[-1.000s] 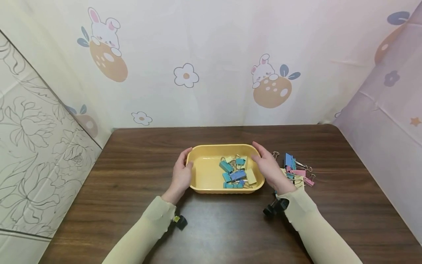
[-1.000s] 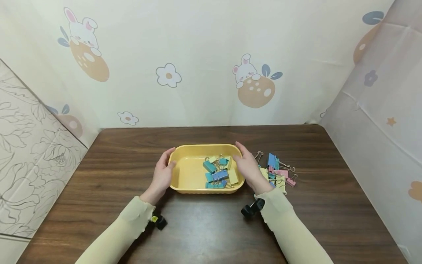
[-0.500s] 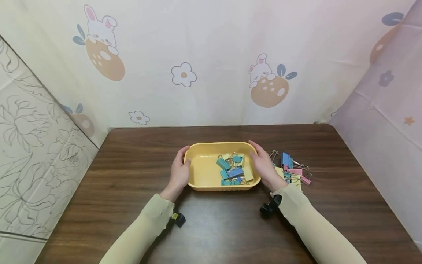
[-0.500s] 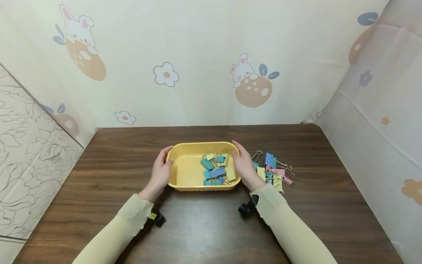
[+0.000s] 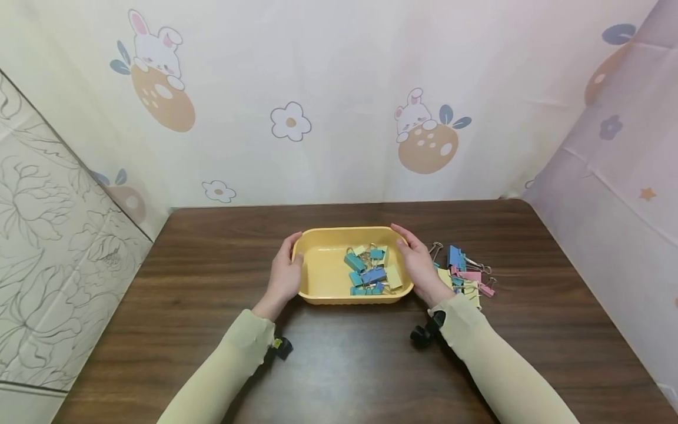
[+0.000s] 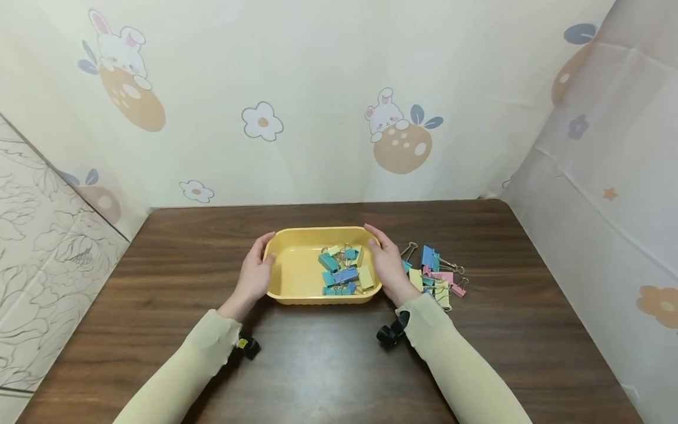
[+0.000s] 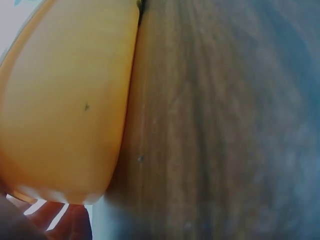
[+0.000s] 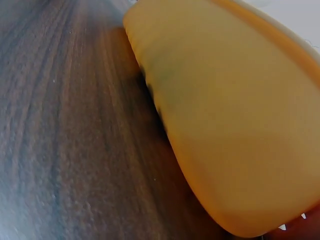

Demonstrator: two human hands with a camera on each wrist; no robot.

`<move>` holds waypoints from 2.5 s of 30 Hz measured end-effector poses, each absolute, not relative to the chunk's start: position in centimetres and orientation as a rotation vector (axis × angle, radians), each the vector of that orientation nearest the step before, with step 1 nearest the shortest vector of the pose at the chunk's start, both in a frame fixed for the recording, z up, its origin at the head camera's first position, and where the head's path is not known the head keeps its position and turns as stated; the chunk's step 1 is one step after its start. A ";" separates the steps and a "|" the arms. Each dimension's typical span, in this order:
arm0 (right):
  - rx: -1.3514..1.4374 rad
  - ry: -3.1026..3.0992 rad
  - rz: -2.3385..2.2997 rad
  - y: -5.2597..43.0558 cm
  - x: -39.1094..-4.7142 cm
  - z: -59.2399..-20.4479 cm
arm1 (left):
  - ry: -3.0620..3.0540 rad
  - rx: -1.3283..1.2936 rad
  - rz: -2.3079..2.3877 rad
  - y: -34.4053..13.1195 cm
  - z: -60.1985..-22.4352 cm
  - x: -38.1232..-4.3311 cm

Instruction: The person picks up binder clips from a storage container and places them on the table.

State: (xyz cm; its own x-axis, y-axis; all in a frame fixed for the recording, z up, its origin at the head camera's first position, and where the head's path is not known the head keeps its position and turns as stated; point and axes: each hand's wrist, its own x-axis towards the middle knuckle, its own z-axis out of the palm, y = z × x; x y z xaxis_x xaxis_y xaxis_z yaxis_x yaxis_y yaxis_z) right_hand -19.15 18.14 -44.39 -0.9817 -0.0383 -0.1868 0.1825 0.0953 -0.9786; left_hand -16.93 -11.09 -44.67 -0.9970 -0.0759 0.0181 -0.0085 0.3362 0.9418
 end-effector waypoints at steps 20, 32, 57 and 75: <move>0.111 2.167 -2.012 17.9 -19.2 -44.4 | -2.654 -0.034 -1.582 -11.9 -44.3 -17.9; 0.158 2.255 -1.914 17.9 -19.3 -44.2 | -2.737 -0.179 -1.122 -11.6 -43.8 -17.2; 0.108 2.325 -1.830 17.8 -19.2 -43.8 | -3.204 -0.971 -0.533 -7.7 -39.4 -19.5; 0.126 2.331 -1.821 17.5 -19.1 -43.7 | -3.263 -1.036 -0.335 -4.8 -40.8 -19.3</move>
State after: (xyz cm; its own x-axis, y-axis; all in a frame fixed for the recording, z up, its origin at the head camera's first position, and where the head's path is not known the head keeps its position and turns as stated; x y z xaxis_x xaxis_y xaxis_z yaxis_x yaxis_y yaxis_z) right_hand -19.09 17.50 -43.73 -0.9802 -0.0441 -0.1932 0.1768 0.2459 -0.9530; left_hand -19.28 -4.80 -40.77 -0.7784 0.5872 -0.2218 0.5299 0.8042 0.2692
